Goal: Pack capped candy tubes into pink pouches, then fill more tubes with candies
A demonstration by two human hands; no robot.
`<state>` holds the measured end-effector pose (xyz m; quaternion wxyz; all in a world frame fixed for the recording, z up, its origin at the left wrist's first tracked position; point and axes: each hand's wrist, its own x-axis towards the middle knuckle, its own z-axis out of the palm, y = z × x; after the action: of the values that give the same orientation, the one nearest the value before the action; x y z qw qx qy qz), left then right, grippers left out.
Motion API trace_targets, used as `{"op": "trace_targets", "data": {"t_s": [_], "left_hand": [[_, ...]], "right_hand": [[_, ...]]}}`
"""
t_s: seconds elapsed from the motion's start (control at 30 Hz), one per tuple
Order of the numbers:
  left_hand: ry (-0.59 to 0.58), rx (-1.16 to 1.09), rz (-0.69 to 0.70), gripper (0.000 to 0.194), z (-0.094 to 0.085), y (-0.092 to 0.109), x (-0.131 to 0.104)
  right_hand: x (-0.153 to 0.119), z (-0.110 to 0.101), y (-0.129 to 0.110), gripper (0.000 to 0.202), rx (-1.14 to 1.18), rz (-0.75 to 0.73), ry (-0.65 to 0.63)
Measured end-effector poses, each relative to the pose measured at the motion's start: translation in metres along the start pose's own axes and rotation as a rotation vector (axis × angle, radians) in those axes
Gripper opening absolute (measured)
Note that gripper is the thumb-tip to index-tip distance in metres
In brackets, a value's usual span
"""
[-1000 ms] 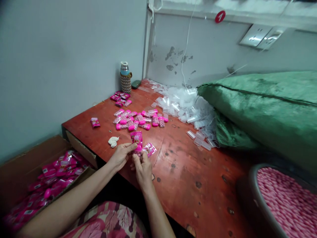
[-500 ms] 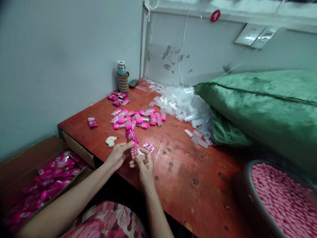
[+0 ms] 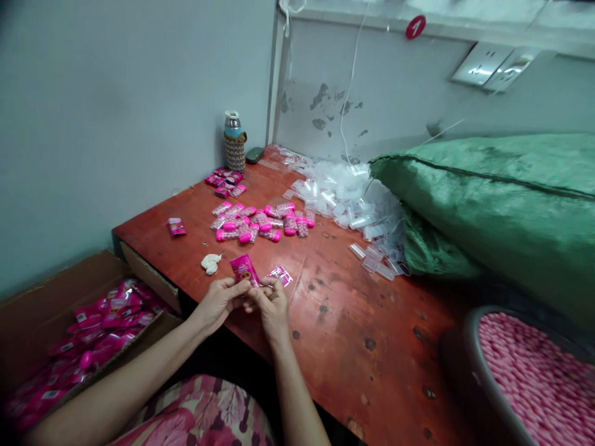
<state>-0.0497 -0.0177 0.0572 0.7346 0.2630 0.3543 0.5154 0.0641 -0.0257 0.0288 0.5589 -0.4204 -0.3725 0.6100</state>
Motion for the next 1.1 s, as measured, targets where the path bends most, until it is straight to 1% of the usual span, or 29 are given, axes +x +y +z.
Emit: {"op": "trace_targets", "data": {"t_s": [0.07,0.13,0.2,0.23,0.27,0.3,0.33,0.37,0.4,0.47,0.53,0.63,0.7,0.8,0.9,0.97,1.03,1.1], "left_hand": [[0.156,-0.082,0.156,0.022,-0.010,0.013,-0.011],[0.309,-0.169,0.333,0.038,-0.024,0.026,-0.022],[0.385,-0.169,0.444,0.055,-0.036,0.035,-0.027],[0.400,-0.120,0.462,0.056,-0.040,0.036,-0.026],[0.394,-0.036,0.451,0.051,-0.041,0.034,-0.022],[0.364,0.072,0.421,0.042,-0.039,0.030,-0.016],[0.316,0.190,0.385,0.033,-0.035,0.024,-0.007],[0.251,0.309,0.348,0.028,-0.029,0.017,0.003],[0.176,0.403,0.332,0.030,-0.022,0.008,0.013],[0.045,0.511,0.321,0.036,-0.009,-0.008,0.034],[-0.012,0.578,0.316,0.036,0.000,-0.023,0.051],[-0.028,0.669,0.351,0.030,0.001,-0.036,0.063],[-0.040,0.711,0.383,0.027,-0.001,-0.039,0.065],[-0.052,0.745,0.429,0.023,-0.003,-0.038,0.063],[-0.076,0.788,0.510,0.023,0.001,-0.038,0.056],[-0.103,0.822,0.558,0.023,0.005,-0.039,0.048],[-0.086,0.847,0.551,0.028,0.006,-0.038,0.041],[-0.024,0.828,0.458,0.038,0.005,-0.035,0.036]], "right_hand": [[0.000,0.002,-0.003,0.029,-0.010,-0.001,-0.013],[0.000,-0.002,-0.007,0.029,-0.024,-0.002,0.007],[0.000,-0.013,-0.010,0.027,-0.044,-0.008,0.070],[0.000,-0.020,-0.011,0.026,-0.057,-0.011,0.111],[0.000,-0.028,-0.012,0.026,-0.071,-0.014,0.151],[0.001,-0.035,-0.012,0.027,-0.084,-0.018,0.186],[0.001,-0.041,-0.013,0.027,-0.094,-0.021,0.212],[0.000,-0.045,-0.013,0.027,-0.104,-0.024,0.229],[-0.001,-0.049,-0.014,0.026,-0.114,-0.027,0.236],[-0.004,-0.052,-0.015,0.026,-0.137,-0.030,0.245],[-0.007,-0.053,-0.016,0.026,-0.162,-0.017,0.251],[-0.012,-0.056,-0.016,0.027,-0.185,0.021,0.269],[-0.012,-0.059,-0.015,0.027,-0.206,0.031,0.282],[-0.006,-0.059,-0.014,0.026,-0.255,-0.022,0.320],[0.003,-0.055,-0.013,0.031,-0.241,-0.094,0.349],[0.009,-0.051,-0.013,0.035,-0.187,-0.114,0.324],[0.013,-0.049,-0.015,0.035,-0.133,-0.105,0.292],[0.015,-0.048,-0.018,0.036,-0.110,-0.065,0.237]]}}
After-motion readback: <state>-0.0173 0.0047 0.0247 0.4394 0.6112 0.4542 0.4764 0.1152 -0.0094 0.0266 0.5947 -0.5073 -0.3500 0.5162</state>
